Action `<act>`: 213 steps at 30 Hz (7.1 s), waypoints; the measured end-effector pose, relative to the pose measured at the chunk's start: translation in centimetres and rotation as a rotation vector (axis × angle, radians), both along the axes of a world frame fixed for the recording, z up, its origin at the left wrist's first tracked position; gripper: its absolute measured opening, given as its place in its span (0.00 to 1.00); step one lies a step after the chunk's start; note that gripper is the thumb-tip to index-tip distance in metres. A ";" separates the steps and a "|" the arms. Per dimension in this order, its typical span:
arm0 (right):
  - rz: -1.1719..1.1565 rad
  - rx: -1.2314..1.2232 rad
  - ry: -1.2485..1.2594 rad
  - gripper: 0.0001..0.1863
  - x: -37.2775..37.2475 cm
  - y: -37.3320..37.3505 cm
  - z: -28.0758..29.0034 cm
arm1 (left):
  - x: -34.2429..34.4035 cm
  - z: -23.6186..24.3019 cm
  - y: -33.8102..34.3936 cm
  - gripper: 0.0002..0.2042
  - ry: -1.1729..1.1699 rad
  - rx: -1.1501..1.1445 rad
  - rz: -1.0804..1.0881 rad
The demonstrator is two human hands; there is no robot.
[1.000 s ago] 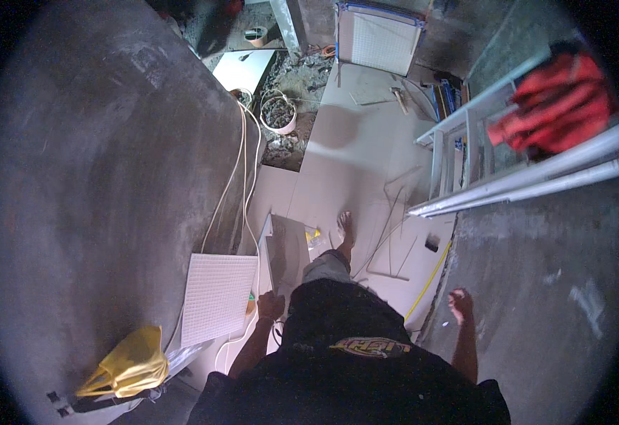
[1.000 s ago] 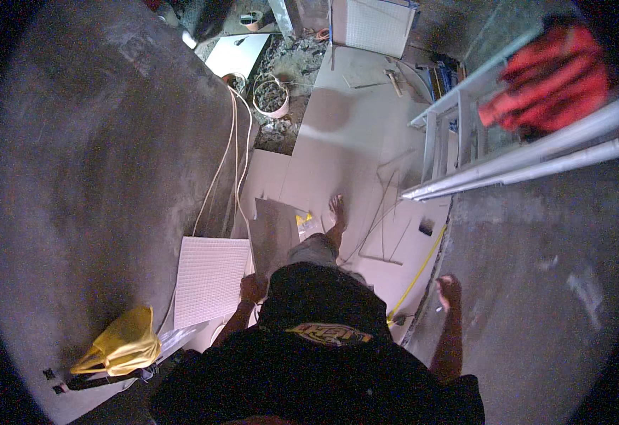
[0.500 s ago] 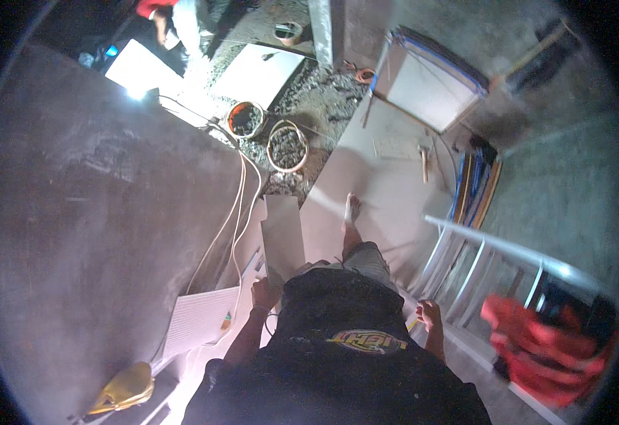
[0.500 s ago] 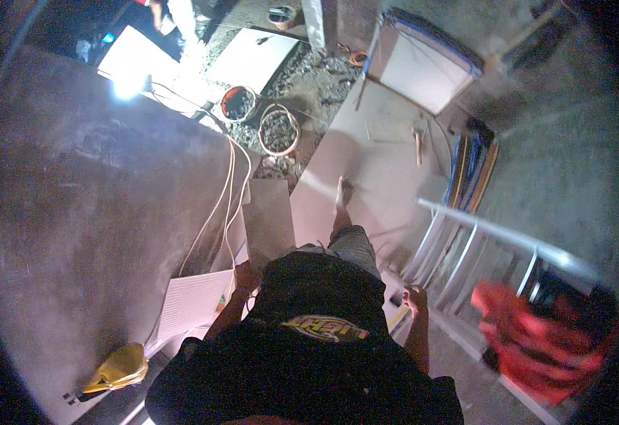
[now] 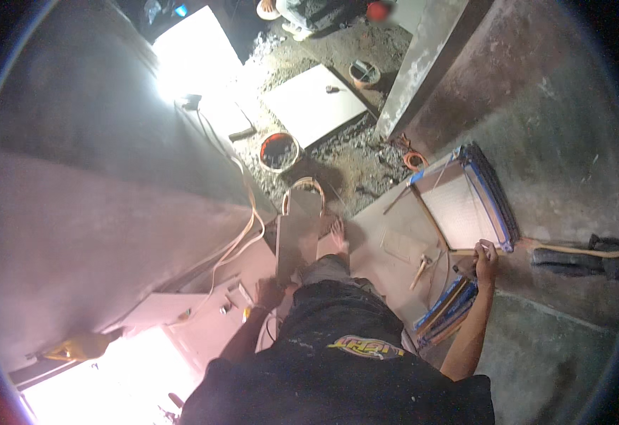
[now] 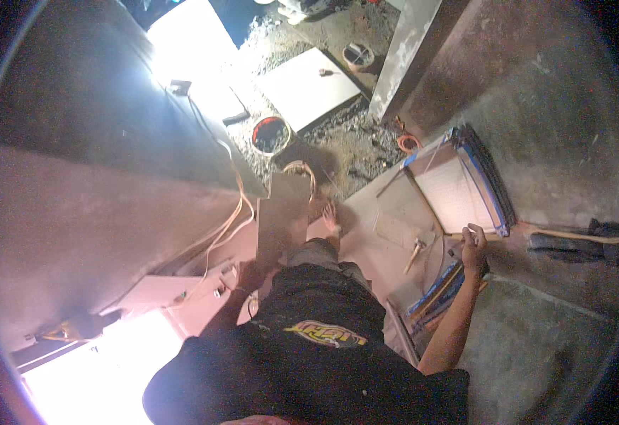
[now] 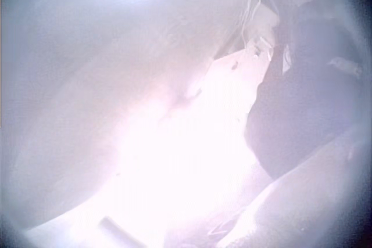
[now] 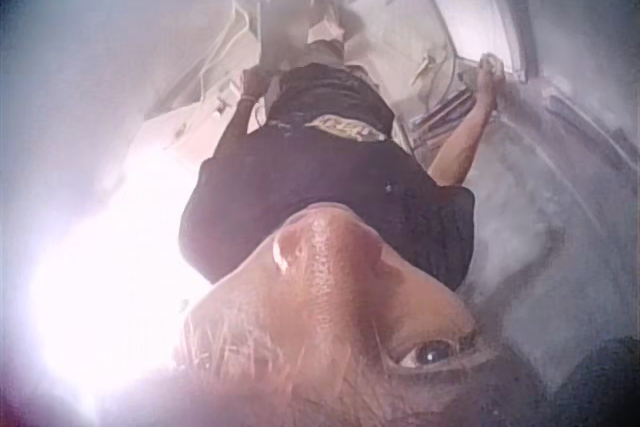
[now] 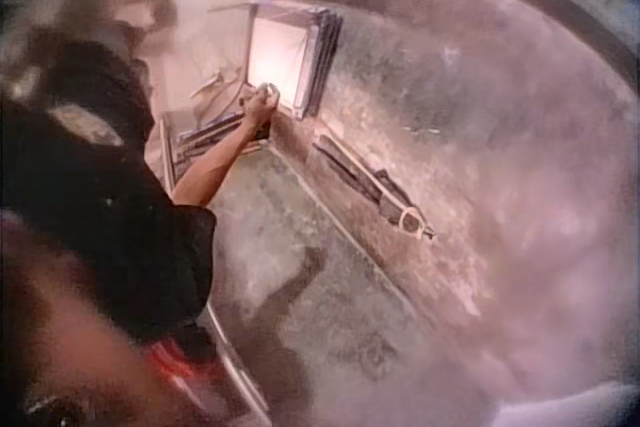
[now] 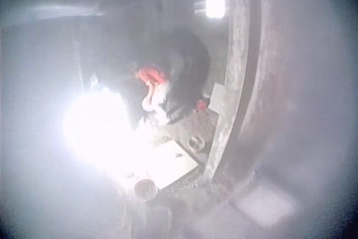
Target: The person uses an angle grinder to cut large ceramic tiles on the floor. They position the tiles, cut along straight lines, and then move the cut pieces aside. The person also carries a cut tile to another area where another worker is present.
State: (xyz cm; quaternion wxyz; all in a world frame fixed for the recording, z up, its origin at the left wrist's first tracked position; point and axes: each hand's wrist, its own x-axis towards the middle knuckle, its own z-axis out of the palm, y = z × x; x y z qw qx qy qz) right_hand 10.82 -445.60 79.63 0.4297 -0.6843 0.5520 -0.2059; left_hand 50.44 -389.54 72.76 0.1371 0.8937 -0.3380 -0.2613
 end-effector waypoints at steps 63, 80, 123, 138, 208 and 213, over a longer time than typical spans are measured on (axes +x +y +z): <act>-0.705 -1.175 0.004 0.62 59.7 -41.2 20.2 | 64.2 15.2 -43.0 0.20 -0.472 0.268 0.116; -0.774 -1.340 0.127 0.58 89.1 -39.6 6.9 | 100.0 5.5 -46.1 0.18 -0.131 0.129 0.520; -0.560 -1.307 0.287 0.62 104.7 -39.5 -2.0 | 130.5 -42.1 -45.0 0.16 0.021 -0.240 0.807; -0.524 -1.304 0.325 0.63 104.7 -37.6 -1.8 | 125.8 -45.4 -45.7 0.11 -0.301 -0.461 0.912; -1.008 -0.967 0.424 0.71 62.7 -51.9 -0.4 | 56.9 -19.4 -132.9 0.16 0.018 -0.509 -0.554; -1.005 -0.981 0.415 0.71 62.2 -52.1 -0.3 | 55.6 -24.7 -136.8 0.15 -0.055 -0.371 -0.545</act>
